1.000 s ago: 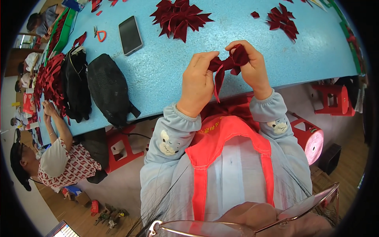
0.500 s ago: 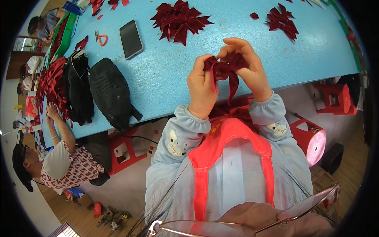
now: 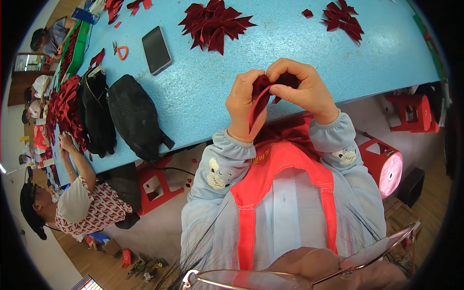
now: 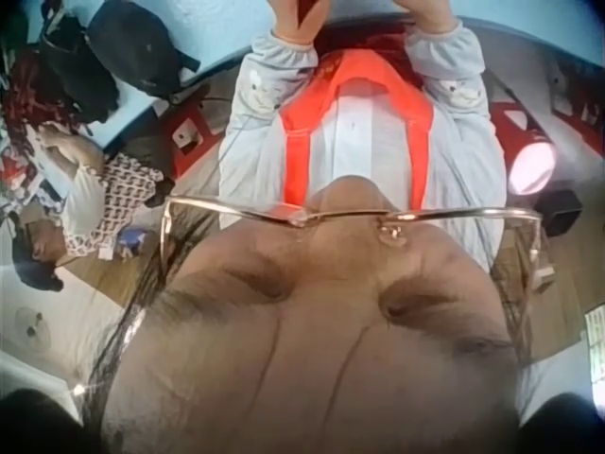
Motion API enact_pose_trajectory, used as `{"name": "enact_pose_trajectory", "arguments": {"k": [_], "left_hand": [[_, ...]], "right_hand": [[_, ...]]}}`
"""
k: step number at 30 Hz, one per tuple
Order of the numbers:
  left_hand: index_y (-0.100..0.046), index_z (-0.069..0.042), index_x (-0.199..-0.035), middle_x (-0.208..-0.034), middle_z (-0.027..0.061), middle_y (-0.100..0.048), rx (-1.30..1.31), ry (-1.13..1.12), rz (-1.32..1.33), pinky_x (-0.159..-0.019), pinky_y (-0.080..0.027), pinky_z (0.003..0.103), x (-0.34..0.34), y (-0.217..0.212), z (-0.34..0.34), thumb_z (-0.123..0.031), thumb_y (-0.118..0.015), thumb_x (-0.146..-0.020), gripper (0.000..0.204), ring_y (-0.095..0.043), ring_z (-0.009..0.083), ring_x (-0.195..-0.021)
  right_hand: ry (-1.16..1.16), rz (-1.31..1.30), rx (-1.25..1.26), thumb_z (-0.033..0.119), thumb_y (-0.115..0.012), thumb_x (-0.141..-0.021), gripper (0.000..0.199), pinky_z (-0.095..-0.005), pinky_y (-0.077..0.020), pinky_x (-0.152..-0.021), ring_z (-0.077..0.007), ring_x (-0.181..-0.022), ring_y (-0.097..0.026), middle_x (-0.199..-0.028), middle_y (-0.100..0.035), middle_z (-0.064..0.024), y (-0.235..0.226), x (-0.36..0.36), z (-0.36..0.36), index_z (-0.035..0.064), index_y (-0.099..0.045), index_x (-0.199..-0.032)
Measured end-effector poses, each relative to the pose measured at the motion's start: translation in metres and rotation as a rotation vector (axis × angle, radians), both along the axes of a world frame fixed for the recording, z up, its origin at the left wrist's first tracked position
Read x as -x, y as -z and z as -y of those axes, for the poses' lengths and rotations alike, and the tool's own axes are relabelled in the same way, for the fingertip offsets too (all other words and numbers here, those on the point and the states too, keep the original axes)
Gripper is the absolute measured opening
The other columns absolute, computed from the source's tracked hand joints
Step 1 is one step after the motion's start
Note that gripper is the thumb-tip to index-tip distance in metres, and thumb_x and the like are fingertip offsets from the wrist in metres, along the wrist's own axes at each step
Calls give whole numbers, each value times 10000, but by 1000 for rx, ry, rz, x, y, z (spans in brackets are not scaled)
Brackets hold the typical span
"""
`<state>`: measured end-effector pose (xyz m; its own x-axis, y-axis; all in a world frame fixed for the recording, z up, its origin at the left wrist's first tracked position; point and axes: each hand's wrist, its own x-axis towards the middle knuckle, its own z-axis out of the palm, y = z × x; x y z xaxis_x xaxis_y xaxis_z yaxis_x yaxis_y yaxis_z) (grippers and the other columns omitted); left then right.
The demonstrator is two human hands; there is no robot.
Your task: Assembling red fabric bows at a workstation.
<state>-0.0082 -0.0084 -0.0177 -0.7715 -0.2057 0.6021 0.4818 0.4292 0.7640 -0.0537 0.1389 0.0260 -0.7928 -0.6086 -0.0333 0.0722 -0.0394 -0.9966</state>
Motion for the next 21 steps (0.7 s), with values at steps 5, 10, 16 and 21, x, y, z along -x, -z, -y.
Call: {"name": "enact_pose_trajectory", "arguments": {"k": [5,10,16,21], "left_hand": [[-539,-36,-995,-855,48,-595,-113,87,48,-683,-463,229,-5,-4,1,75,-598,-736,287,-574,118,-768],[-530,-39,-1000,-848,43,-591,-177,87,110,-679,-464,231,-10,-3,0,72,-614,-730,304,-571,116,-762],[-533,-27,-1004,-853,34,-594,-340,169,155,-676,-462,223,-10,-6,-3,56,-643,-723,314,-567,119,-747],[-541,-8,-1020,-915,70,-603,-905,206,343,-685,-496,255,3,-16,8,-20,-628,-784,252,-595,156,-780]], "right_hand": [[-2,-206,27,-22,-602,-735,139,-251,-422,-697,-117,-785,-492,-862,-517,-41,2,-2,0,26,-497,-812],[-49,-202,-30,-33,-595,-720,146,-244,-397,-674,-115,-755,-465,-853,-511,-40,-5,-3,-1,26,-483,-792],[-82,-308,-72,-32,-608,-708,168,-250,-400,-678,-119,-758,-471,-844,-519,-44,-5,1,-5,24,-489,-811],[91,-497,-90,-19,-647,-715,217,-245,-420,-705,-115,-796,-502,-855,-540,-39,-3,4,-4,21,-523,-888]]}}
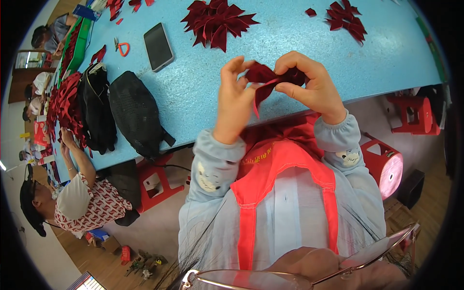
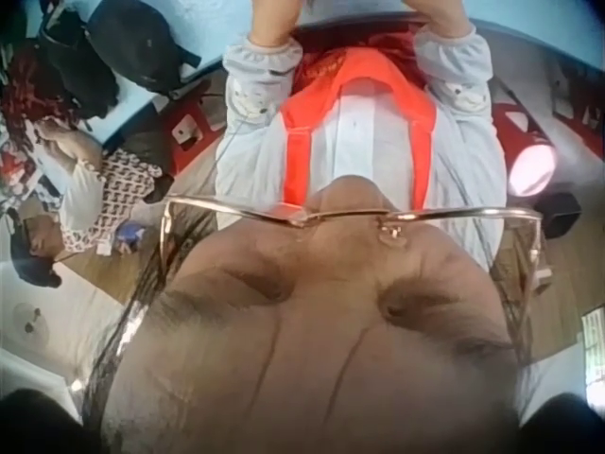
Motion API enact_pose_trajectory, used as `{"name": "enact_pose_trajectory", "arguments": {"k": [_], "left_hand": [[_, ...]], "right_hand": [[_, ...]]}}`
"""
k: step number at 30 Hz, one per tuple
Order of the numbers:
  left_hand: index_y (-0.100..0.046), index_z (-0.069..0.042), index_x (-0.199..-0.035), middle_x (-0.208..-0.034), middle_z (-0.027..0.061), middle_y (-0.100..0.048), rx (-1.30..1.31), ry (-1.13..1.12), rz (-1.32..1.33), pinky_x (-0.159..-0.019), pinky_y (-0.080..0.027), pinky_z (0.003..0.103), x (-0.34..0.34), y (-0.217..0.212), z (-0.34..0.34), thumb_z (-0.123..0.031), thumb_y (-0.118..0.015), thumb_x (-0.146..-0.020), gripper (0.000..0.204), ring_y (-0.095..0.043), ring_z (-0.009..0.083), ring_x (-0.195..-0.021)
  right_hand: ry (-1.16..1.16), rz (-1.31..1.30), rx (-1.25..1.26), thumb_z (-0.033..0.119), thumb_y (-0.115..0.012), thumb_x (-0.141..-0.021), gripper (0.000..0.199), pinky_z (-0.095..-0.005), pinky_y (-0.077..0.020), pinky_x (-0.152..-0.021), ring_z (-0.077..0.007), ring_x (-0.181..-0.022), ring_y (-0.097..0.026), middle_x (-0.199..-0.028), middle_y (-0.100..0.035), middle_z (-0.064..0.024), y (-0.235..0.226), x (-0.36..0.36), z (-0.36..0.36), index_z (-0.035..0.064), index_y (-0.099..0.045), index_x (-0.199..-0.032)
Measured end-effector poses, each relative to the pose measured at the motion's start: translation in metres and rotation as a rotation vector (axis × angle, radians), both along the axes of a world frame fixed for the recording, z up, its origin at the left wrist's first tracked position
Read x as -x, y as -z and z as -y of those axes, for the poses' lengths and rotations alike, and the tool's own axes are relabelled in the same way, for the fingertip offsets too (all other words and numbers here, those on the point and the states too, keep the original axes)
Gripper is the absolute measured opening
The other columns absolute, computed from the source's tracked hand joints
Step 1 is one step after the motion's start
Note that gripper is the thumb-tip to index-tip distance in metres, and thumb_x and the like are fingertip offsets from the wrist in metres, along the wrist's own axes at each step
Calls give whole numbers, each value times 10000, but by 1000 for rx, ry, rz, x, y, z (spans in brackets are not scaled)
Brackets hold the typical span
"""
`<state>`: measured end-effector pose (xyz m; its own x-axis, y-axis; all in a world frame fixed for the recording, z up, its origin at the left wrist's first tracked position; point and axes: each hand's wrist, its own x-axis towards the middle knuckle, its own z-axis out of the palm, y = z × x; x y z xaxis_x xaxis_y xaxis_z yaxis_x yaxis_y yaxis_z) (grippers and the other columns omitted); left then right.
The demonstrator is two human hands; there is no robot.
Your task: Assembling red fabric bows at a workstation.
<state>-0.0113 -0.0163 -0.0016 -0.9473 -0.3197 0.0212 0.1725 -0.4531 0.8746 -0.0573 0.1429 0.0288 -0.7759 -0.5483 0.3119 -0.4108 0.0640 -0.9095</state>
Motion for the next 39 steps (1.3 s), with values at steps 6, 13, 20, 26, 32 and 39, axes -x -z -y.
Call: {"name": "enact_pose_trajectory", "arguments": {"k": [6,13,20,26,32,39], "left_hand": [[-546,3,-1021,-952,100,-598,-288,409,330,-704,-512,294,-11,-7,23,-105,-577,-855,201,-607,185,-827],[-548,6,-966,-930,86,-608,-221,337,191,-711,-507,312,-6,6,11,-156,-575,-875,187,-603,172,-834],[-531,-31,-933,-867,42,-592,-232,203,170,-663,-489,290,1,-1,-4,-188,-481,-929,164,-584,142,-766],[-477,-83,-925,-802,-2,-536,-164,36,247,-575,-419,232,8,6,-23,-226,-384,-966,175,-507,91,-656],[-446,-99,-905,-727,-20,-458,-110,-132,145,-520,-360,206,18,23,-29,-261,-360,-973,196,-402,52,-586],[-441,-83,-947,-768,-6,-496,-198,16,158,-562,-385,225,9,18,-20,-244,-412,-956,164,-456,77,-643]], "right_hand": [[61,18,-51,-9,-662,-724,289,-223,-436,-734,-99,-813,-543,-905,-572,-30,-3,-4,4,18,-536,-983],[94,366,291,19,-622,-782,271,-218,-452,-725,-88,-778,-563,-914,-594,-27,15,8,2,24,-545,-1042],[78,608,299,75,-562,-853,179,-211,-446,-702,-74,-759,-544,-844,-593,-1,40,16,-3,31,-579,-1026],[115,462,170,59,-564,-848,172,-208,-436,-688,-67,-754,-527,-844,-584,5,38,9,9,17,-583,-1013],[110,484,344,5,-561,-829,218,-211,-440,-708,-92,-862,-525,-971,-552,-26,39,2,14,18,-554,-1047],[137,237,294,-80,-542,-795,232,-240,-455,-760,-122,-945,-530,-1061,-513,-60,35,-5,10,17,-542,-1006]]}}
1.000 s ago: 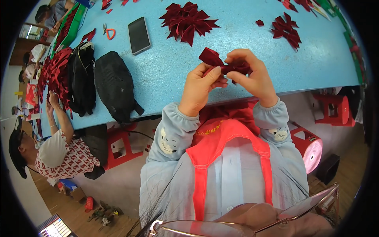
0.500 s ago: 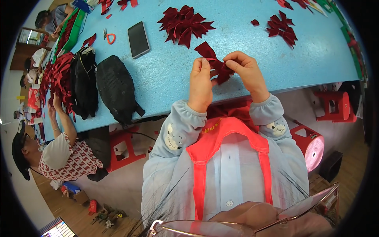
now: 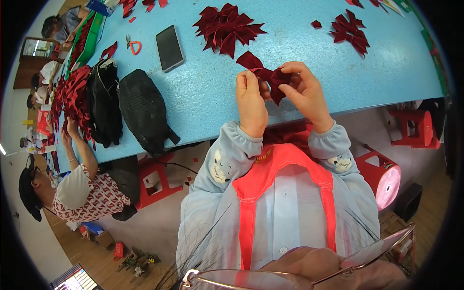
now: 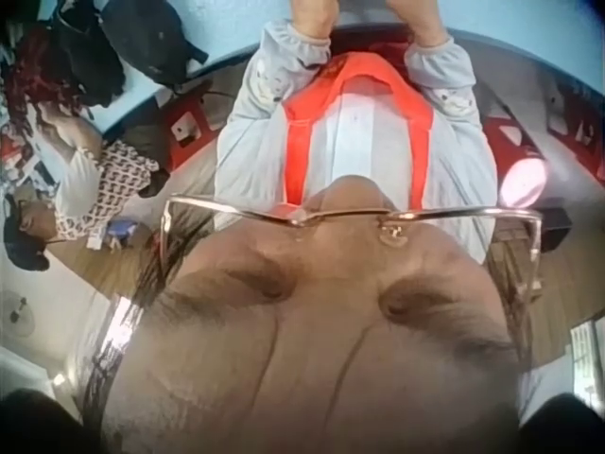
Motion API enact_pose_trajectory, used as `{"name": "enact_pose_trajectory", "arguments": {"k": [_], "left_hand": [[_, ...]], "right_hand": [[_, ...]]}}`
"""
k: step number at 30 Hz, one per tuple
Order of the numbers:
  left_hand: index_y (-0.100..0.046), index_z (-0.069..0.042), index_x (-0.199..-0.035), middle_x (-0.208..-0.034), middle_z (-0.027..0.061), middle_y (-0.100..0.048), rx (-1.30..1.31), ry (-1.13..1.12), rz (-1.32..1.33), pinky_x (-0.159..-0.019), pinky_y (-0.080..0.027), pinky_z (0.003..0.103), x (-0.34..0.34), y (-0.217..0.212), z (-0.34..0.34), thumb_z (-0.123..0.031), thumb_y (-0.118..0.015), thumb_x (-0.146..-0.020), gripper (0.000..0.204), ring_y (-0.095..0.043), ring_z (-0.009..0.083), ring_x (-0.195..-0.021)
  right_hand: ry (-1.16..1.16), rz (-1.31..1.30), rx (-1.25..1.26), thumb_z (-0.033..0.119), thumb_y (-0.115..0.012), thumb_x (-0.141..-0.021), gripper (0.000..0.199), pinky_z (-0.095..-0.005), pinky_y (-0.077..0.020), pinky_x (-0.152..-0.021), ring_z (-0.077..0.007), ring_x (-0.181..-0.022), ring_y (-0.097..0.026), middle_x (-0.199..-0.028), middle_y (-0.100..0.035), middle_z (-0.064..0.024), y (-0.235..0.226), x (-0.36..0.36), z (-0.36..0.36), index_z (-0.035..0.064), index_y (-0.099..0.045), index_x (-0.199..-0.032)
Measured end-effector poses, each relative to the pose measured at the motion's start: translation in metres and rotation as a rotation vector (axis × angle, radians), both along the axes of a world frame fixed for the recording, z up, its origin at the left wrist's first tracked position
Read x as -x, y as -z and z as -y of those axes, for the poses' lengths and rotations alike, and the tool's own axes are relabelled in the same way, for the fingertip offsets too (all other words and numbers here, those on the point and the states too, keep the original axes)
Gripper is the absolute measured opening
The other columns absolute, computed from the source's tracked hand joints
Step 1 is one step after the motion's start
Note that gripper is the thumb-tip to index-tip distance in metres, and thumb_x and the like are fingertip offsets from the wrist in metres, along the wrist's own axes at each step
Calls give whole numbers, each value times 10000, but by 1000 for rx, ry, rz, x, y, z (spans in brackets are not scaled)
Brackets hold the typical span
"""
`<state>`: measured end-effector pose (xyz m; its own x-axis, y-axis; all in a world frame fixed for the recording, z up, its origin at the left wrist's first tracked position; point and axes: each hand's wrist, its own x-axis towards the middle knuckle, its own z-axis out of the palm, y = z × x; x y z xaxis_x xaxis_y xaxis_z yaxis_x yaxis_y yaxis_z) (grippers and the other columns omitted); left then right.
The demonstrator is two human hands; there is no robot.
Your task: Assembling red fabric bows at a workstation.
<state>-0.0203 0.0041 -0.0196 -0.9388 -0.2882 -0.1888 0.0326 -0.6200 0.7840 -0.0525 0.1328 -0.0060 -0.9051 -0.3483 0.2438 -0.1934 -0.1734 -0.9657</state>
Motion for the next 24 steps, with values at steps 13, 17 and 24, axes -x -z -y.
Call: {"name": "enact_pose_trajectory", "arguments": {"k": [13,17,24], "left_hand": [[-478,-43,-1108,-957,30,-563,-174,151,-76,-756,-433,291,-10,-16,-1,-51,-652,-792,361,-529,124,-885],[-491,-36,-1091,-959,32,-567,-219,151,-85,-778,-425,287,-12,-25,-4,-59,-646,-797,333,-532,131,-881],[-505,-37,-1067,-948,31,-572,-302,99,-37,-783,-417,279,-15,-24,-10,-73,-635,-806,294,-530,122,-881]], "right_hand": [[258,-570,-262,-107,-516,-779,235,-272,-461,-760,-200,-884,-577,-979,-571,-111,1,2,0,7,-550,-982],[278,-585,-330,-83,-533,-789,212,-276,-470,-733,-184,-860,-583,-943,-584,-107,8,-2,2,19,-542,-974],[362,-605,-311,-26,-523,-842,163,-253,-481,-668,-144,-759,-591,-904,-596,-98,17,-7,5,17,-478,-993]]}}
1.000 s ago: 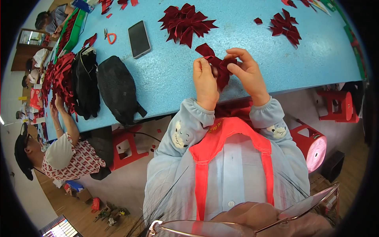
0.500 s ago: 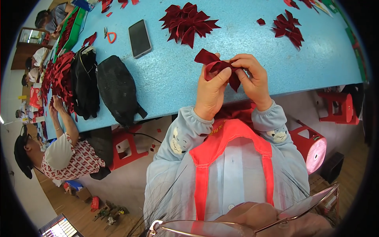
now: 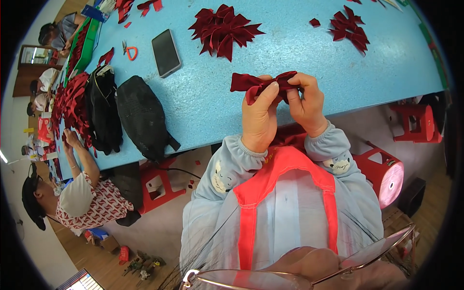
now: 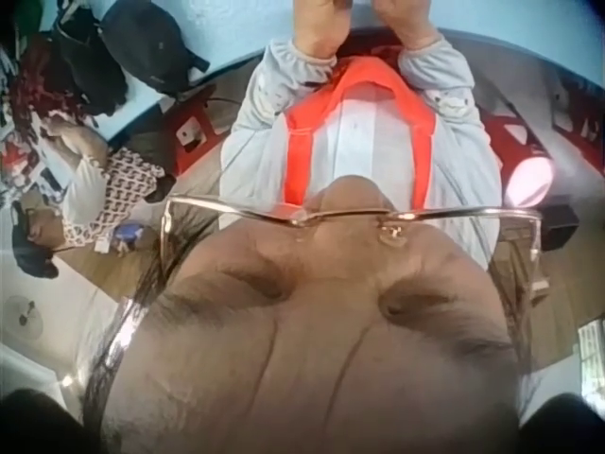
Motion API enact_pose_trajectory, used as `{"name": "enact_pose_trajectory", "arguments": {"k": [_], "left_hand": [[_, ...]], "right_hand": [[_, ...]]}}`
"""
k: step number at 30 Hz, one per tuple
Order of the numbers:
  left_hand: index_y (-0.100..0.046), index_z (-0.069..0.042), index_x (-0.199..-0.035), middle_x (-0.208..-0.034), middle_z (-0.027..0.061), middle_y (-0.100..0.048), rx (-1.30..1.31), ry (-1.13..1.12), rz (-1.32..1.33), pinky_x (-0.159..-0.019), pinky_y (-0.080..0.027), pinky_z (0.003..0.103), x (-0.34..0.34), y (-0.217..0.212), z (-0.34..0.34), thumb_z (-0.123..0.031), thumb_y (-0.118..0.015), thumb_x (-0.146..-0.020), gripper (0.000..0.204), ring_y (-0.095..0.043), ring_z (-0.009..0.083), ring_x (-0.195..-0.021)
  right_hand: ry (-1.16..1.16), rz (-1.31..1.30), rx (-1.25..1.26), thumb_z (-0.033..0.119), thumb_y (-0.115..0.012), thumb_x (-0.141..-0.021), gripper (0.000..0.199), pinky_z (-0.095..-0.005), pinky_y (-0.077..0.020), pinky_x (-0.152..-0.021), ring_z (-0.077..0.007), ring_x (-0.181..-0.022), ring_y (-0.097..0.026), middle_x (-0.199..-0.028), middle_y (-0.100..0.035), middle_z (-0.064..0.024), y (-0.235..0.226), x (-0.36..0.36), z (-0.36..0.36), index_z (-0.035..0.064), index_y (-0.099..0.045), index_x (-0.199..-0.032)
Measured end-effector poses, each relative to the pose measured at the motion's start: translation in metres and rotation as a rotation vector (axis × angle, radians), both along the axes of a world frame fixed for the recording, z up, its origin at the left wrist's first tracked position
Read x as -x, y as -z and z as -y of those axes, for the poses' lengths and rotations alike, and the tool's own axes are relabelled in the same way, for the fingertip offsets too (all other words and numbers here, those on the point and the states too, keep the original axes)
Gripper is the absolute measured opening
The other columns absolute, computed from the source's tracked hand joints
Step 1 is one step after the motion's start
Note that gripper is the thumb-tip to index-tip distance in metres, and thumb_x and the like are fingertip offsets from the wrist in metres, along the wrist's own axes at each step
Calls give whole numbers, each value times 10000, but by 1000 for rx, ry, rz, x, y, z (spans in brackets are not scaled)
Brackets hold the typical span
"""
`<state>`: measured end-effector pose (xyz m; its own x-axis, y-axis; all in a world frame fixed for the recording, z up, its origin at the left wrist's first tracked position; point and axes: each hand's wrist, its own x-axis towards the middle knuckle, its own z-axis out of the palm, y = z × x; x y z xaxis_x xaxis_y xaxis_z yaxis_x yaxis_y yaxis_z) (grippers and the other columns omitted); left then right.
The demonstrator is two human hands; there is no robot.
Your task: Assembling red fabric bows at a workstation.
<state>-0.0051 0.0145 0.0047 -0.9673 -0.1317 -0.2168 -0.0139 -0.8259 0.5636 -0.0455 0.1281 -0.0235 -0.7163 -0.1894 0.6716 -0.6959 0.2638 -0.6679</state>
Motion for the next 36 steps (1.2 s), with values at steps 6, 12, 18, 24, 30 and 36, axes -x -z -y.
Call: {"name": "enact_pose_trajectory", "arguments": {"k": [6,12,18,24,30,36], "left_hand": [[-522,-39,-1052,-940,26,-572,-47,17,-17,-777,-415,271,0,6,-1,-76,-629,-808,269,-526,114,-877],[-549,-30,-1007,-922,9,-564,13,20,9,-754,-409,253,0,7,0,-70,-633,-799,227,-516,102,-850],[-557,-30,-997,-914,6,-563,-10,17,22,-739,-401,236,-4,6,-4,-63,-635,-793,221,-510,92,-833],[-560,-34,-991,-925,12,-572,-56,54,44,-746,-404,240,-7,5,-4,-50,-630,-787,215,-521,97,-842],[-560,-35,-993,-932,14,-577,-122,87,12,-776,-413,260,-8,1,-7,-39,-620,-787,215,-528,110,-856],[-549,-31,-1025,-946,26,-578,-83,20,-50,-808,-417,281,-2,7,-8,-43,-614,-806,229,-534,126,-886]], "right_hand": [[32,39,77,1,-517,-863,158,-237,-483,-639,-125,-711,-589,-902,-598,-91,7,-3,2,9,-447,-1005],[47,-48,-9,13,-497,-874,150,-263,-488,-673,-162,-738,-598,-898,-600,-112,-10,6,1,5,-446,-1014],[74,-59,-51,34,-472,-893,145,-281,-489,-707,-197,-764,-607,-908,-604,-137,0,1,4,-2,-434,-1029],[74,-13,85,48,-455,-909,131,-287,-491,-729,-204,-802,-616,-939,-608,-155,5,-6,8,0,-431,-1029],[58,35,170,39,-448,-909,138,-290,-493,-735,-200,-827,-616,-985,-604,-166,8,-9,7,3,-432,-1041],[153,155,208,28,-531,-870,193,-260,-460,-732,-132,-801,-555,-936,-563,-91,1,-3,5,16,-449,-1045]]}}
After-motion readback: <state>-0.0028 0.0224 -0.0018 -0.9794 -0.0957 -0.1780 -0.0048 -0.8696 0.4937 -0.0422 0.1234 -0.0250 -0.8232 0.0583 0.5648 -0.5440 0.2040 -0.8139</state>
